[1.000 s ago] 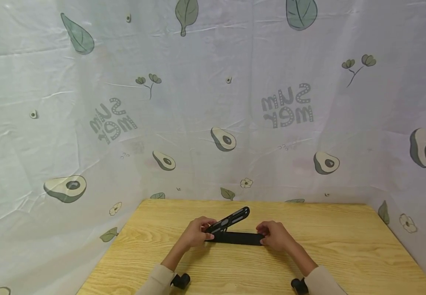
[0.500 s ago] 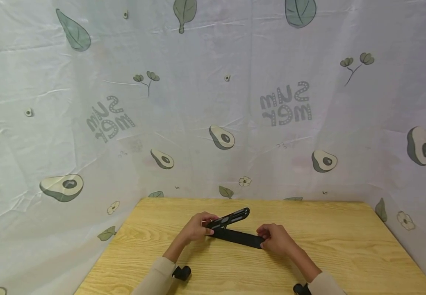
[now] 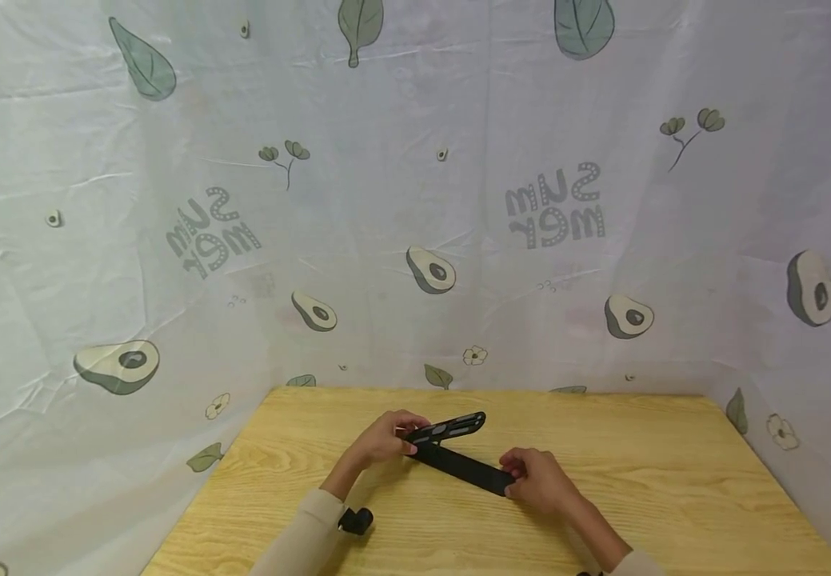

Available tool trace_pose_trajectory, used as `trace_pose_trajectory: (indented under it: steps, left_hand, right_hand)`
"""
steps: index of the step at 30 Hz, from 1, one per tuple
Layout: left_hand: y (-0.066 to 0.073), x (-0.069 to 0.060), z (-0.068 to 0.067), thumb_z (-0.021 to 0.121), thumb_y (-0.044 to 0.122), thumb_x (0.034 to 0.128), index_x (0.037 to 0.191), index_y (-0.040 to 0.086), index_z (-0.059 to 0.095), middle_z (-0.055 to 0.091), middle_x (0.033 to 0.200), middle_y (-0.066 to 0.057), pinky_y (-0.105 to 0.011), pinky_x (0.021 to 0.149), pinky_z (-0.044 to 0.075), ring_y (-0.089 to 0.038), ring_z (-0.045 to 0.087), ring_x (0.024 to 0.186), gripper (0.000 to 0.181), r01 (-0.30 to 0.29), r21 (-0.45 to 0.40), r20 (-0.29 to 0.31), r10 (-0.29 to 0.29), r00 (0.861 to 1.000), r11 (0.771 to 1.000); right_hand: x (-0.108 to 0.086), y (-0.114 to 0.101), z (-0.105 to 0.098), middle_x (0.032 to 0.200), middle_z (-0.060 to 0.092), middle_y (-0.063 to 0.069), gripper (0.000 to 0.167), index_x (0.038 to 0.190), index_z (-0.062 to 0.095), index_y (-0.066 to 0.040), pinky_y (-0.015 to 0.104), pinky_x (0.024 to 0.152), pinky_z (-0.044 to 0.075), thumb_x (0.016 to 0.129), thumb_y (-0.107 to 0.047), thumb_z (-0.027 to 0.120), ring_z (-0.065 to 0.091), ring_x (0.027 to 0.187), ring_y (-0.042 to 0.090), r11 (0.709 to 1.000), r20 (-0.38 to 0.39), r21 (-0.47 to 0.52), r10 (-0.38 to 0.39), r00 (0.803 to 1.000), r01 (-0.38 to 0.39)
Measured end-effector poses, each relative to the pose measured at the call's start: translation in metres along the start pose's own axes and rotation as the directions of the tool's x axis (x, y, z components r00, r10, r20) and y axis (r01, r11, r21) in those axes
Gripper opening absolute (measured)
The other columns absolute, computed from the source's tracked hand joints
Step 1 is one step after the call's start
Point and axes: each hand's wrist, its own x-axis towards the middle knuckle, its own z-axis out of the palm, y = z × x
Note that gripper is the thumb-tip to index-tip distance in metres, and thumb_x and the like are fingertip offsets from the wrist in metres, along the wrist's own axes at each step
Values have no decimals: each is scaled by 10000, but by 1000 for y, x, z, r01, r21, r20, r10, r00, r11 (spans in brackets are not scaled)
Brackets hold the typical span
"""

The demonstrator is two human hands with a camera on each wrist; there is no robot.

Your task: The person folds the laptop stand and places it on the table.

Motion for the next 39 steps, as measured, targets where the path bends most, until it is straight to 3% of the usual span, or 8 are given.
trace_pose_trajectory:
  steps: [5,7,12,17,24,30,36,39]
  left_hand:
    - [-1,-1,0,759,-117,843,1310,48,754,689,1306,-183,-404,897,610,-290,699,1082,495,-17,-20,16,17,1000,1000]
    - [-1,-2,0,757,-122,844,1320,31,745,688,1326,-199,-475,958,614,-339,705,1125,501,-27,-28,15,27,1000,999]
    - [-1,-9,2,783,-82,872,1314,32,749,689,1342,-205,-584,1032,571,-403,677,1195,457,-39,-14,-33,39,999,999]
    - [3,-21,8,809,38,934,1245,31,773,717,1244,-198,-410,899,609,-355,726,1083,313,-32,-6,-143,31,989,999]
    - [19,-34,18,821,129,950,1170,3,776,769,1120,-176,-243,697,574,-255,724,909,258,21,-69,-299,-41,953,997]
    - [25,-38,28,817,157,959,1195,10,767,750,1055,-141,-228,643,553,-178,680,830,282,44,-88,-318,-70,946,995]
    - [24,-37,33,806,173,972,1210,29,770,745,1041,-102,-256,681,551,-141,665,864,281,64,-54,-331,-79,940,996]
    - [24,-35,34,806,176,970,1176,35,780,750,1035,-101,-269,705,557,-162,679,875,250,73,-30,-356,-79,931,997]
  right_hand:
    - [-4,-1,1,1126,758,117,391,1211,715,55,238,769,570,859,-42,851,682,926,170,1000,-1,11,-13,1000,13]
    - [-4,-2,0,1124,759,116,391,1210,714,58,238,770,571,860,-44,855,684,922,166,1000,0,12,-15,1000,15]
    - [-2,-2,1,1104,761,108,393,1209,710,66,229,765,572,862,-46,858,683,906,152,1000,10,25,-9,1000,9]
    - [3,0,0,1036,752,99,339,1172,718,76,228,733,570,875,-32,838,656,851,69,998,7,8,-64,998,64]
    - [14,2,-6,964,727,74,238,1140,726,65,221,705,558,927,-20,788,631,816,31,998,50,17,-64,997,63]
    - [22,7,-12,1011,736,76,275,1180,720,54,218,724,559,933,-37,798,651,845,50,999,103,42,-5,995,1]
    - [24,5,-12,1035,732,88,308,1205,705,70,227,728,556,933,-39,799,641,848,53,996,156,92,-12,988,-2]
    - [24,2,-12,1031,731,84,306,1198,709,68,224,721,551,920,-22,803,635,845,59,995,155,97,-10,988,-5]
